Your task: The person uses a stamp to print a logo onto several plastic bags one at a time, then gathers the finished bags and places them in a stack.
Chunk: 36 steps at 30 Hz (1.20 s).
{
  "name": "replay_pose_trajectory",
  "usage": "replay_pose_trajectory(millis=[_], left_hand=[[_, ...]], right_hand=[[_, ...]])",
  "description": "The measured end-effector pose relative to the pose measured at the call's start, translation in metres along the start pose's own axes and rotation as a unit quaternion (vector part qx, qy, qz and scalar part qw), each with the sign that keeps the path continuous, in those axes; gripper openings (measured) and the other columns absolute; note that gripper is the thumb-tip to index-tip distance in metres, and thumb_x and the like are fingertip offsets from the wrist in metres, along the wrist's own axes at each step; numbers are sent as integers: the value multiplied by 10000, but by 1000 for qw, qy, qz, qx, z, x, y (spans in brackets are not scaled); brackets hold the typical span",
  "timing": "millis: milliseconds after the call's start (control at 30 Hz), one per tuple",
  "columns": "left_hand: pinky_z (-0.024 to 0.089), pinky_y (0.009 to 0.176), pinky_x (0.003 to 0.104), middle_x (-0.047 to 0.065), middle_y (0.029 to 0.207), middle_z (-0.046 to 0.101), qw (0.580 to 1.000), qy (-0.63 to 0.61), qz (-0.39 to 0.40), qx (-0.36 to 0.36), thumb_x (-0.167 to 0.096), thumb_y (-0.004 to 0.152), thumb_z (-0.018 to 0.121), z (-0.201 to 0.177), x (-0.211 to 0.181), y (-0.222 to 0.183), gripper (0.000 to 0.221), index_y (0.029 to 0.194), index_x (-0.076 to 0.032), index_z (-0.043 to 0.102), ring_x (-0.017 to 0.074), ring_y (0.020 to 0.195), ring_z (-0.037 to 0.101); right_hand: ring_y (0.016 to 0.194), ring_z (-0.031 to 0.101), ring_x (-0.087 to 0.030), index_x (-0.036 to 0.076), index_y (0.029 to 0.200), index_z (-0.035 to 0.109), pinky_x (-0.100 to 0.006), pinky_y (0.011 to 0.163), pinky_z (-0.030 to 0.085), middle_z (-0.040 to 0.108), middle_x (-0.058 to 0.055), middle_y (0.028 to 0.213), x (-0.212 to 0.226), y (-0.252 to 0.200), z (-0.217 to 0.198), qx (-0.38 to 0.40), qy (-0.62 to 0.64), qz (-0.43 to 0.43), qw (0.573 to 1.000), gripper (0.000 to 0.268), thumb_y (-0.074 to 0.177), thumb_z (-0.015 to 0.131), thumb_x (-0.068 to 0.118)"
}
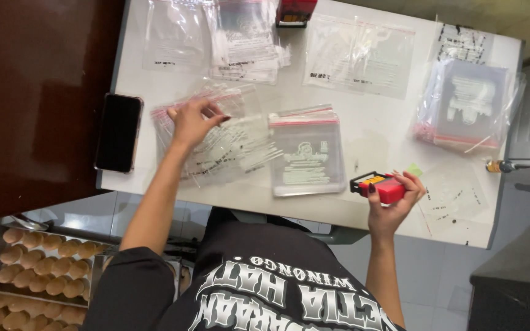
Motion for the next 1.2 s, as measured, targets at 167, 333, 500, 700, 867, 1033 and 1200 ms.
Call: replay_pose_trajectory(millis=[167,333,500,700,867,1033,1200], left_hand=[[304,889,498,-70,765,731,995,84,-40,-20,-421,818,794,-11,50,1,168,900,-292,725,247,851,678],[329,899,495,-73,877,649,974,203,-25,-103,-475,761,852,-14,70,-11,263,911,-310,714,226,961,557],[319,897,532,25,1208,573,957,216,62,-185,-388,781,868,2,45,2,447,1169,-275,678,281,1116,486],[225,1065,697,34,1513,494,957,176,228,-44,-332,962,651,77,-40,12,243,1202,-310,682,308,1445,352],[173,1089,743,68,1594,408,941,227,249,-31,-173,927,602,101,-31,35,222,1067,-339,647,296,1543,213],[170,1086,751,74,1571,452,926,255,273,-50,-125,910,571,81,-24,20,185,940,-294,637,288,1548,233],[170,1055,763,107,1567,449,942,185,274,-57,-194,869,652,79,-47,7,207,1061,-270,657,320,1507,297]], right_hand=[[1296,470,-391,22,1216,509,-527,1180,295,371,-194,1314,-9,8,-12,4,-55,2,998,583,861,872,309],[1301,460,-408,23,1215,532,-568,1174,289,380,-197,1322,-19,1,-19,8,-97,24,995,565,843,888,257],[1294,497,-439,60,1211,552,-577,1168,315,395,-199,1360,-36,-13,-17,22,-132,12,991,597,783,919,259],[1292,515,-446,62,1207,551,-578,1161,329,397,-194,1358,-22,-8,-7,22,-128,21,991,571,795,911,225],[1295,514,-445,75,1208,548,-587,1169,317,390,-190,1373,-21,-10,-7,23,-124,31,991,573,794,907,243],[1289,528,-433,82,1212,545,-577,1167,327,400,-182,1366,-23,-14,-5,10,-111,44,993,577,798,911,248],[1264,528,-407,69,1196,535,-552,1157,336,385,-202,1360,4,-21,11,-32,-70,11,997,564,827,898,291]])
Point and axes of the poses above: each hand's wrist, its own y-axis towards the middle knuckle, its own z-axis out of the palm, x = y × z, the point moved 5 cm from there along y, towards the middle knuckle
